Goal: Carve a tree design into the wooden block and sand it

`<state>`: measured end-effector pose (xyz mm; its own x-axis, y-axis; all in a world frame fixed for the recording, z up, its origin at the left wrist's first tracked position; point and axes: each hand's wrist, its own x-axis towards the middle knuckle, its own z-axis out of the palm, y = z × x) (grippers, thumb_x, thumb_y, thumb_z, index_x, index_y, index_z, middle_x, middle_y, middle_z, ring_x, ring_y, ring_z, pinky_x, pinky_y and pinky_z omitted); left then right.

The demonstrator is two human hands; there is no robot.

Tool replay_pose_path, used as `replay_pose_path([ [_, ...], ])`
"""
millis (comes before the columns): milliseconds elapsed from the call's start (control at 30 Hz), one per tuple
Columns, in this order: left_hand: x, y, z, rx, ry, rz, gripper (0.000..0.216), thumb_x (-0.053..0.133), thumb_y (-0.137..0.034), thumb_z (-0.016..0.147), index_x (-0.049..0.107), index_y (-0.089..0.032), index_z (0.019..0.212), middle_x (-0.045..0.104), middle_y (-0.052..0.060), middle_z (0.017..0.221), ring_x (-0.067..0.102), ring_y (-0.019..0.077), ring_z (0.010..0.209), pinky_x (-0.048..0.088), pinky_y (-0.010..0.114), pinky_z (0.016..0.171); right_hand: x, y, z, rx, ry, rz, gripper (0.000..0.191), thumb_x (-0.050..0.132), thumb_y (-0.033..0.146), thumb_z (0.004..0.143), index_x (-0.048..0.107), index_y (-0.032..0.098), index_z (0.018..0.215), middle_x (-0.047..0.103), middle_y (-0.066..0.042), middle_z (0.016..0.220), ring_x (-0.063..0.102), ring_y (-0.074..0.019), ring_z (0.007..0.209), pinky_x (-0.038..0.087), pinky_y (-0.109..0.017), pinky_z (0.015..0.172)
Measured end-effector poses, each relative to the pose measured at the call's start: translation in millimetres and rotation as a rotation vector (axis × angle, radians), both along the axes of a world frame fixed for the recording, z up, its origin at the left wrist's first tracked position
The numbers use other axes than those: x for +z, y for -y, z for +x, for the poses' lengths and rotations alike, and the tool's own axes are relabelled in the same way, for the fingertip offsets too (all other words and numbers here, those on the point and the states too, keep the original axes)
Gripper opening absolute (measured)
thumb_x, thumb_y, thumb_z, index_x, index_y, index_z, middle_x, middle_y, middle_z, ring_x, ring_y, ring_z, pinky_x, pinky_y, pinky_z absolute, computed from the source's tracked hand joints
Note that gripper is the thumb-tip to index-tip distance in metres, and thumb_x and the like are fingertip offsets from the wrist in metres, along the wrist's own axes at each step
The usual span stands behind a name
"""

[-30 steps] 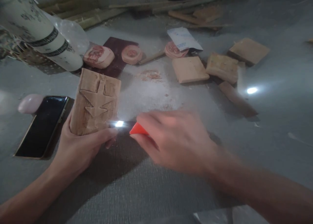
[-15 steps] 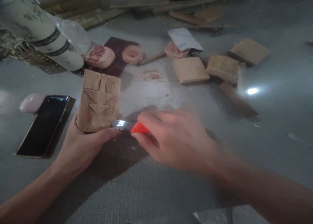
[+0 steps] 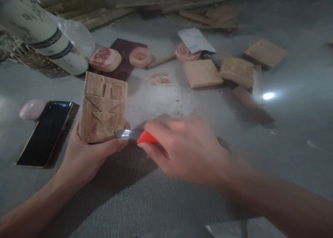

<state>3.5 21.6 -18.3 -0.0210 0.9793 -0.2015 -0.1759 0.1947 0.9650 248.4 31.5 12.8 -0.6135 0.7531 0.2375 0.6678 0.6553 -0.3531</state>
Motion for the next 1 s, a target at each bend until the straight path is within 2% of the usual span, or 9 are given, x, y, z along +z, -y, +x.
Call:
replay_pose_path([
  [100, 0.3, 1.8, -1.9, 0.018, -0.049, 0.018, 0.076, 0.099, 0.003, 0.06, 0.072, -0.03, 0.124, 0.078, -0.007, 0.089, 0.076, 0.0143, 0.074, 0.061, 0.017, 0.057, 0.8, 0.0, -0.3, 0.007, -0.002, 0.028, 0.017, 0.058, 0.029, 0.11, 0.068, 0.023, 0.097, 0.072, 0.004, 0.08, 0.06, -0.0147, 0.062, 0.031, -0.033, 0.057],
  [233, -0.2, 2.7, -2.8, 0.018, -0.084, 0.025, 0.056, 0.099, 0.0, 0.064, 0.069, -0.025, 0.105, 0.072, -0.009, 0.076, 0.065, 0.0102, 0.056, 0.055, 0.017, 0.047, 2.1, 0.7, 0.1, 0.001, 0.011, 0.083, 0.018, 0.058, 0.028, 0.11, 0.065, 0.023, 0.094, 0.07, 0.004, 0.077, 0.057, -0.0139, 0.062, 0.032, -0.032, 0.057],
  [367, 3.6, 1.8, -0.2, -0.044, -0.037, -0.016, 0.047, 0.099, -0.004, 0.07, 0.067, -0.023, 0.098, 0.069, -0.009, 0.066, 0.064, 0.0105, 0.05, 0.05, 0.016, 0.042, 3.1, 2.2, -0.5, -0.011, 0.039, 0.122, 0.023, 0.056, 0.031, 0.113, 0.064, 0.023, 0.093, 0.068, 0.004, 0.074, 0.054, -0.0138, 0.06, 0.03, -0.033, 0.055],
  [533, 7.4, 2.7, 3.4, -0.04, -0.06, -0.011, 0.036, 0.099, -0.019, 0.081, 0.066, -0.023, 0.094, 0.07, -0.008, 0.062, 0.061, 0.0104, 0.047, 0.05, 0.018, 0.041, 3.1, 4.0, -2.6, -0.054, 0.049, 0.178, 0.024, 0.059, 0.036, 0.115, 0.063, 0.024, 0.095, 0.068, 0.005, 0.074, 0.055, -0.0139, 0.059, 0.03, -0.033, 0.055],
  [700, 2.2, 4.0, 2.6, -0.019, -0.02, -0.004, 0.044, 0.097, -0.009, 0.077, 0.068, -0.025, 0.106, 0.073, -0.008, 0.075, 0.068, 0.0116, 0.057, 0.057, 0.02, 0.05, 2.8, 2.9, -2.4, -0.048, 0.036, 0.142, 0.02, 0.061, 0.032, 0.112, 0.064, 0.024, 0.094, 0.068, 0.006, 0.072, 0.055, -0.0133, 0.057, 0.031, -0.033, 0.055],
  [867, -0.8, 1.8, 3.0, 0.046, -0.038, -0.005, 0.06, 0.1, -0.003, 0.065, 0.072, -0.027, 0.113, 0.076, -0.005, 0.091, 0.07, 0.0121, 0.07, 0.062, 0.019, 0.059, 0.8, -0.7, 0.7, -0.019, 0.027, 0.098, 0.019, 0.058, 0.03, 0.109, 0.065, 0.023, 0.093, 0.071, 0.003, 0.076, 0.056, -0.0142, 0.06, 0.03, -0.034, 0.056],
  [1000, 0.4, 1.8, 3.9, 0.026, 0.024, -0.031, 0.065, 0.1, -0.002, 0.06, 0.074, -0.026, 0.115, 0.075, -0.005, 0.087, 0.069, 0.0122, 0.068, 0.061, 0.019, 0.057, 0.2, -2.7, 1.4, 0.017, 0.0, 0.043, 0.02, 0.06, 0.032, 0.11, 0.064, 0.023, 0.092, 0.069, 0.004, 0.076, 0.055, -0.0139, 0.061, 0.03, -0.033, 0.058],
])
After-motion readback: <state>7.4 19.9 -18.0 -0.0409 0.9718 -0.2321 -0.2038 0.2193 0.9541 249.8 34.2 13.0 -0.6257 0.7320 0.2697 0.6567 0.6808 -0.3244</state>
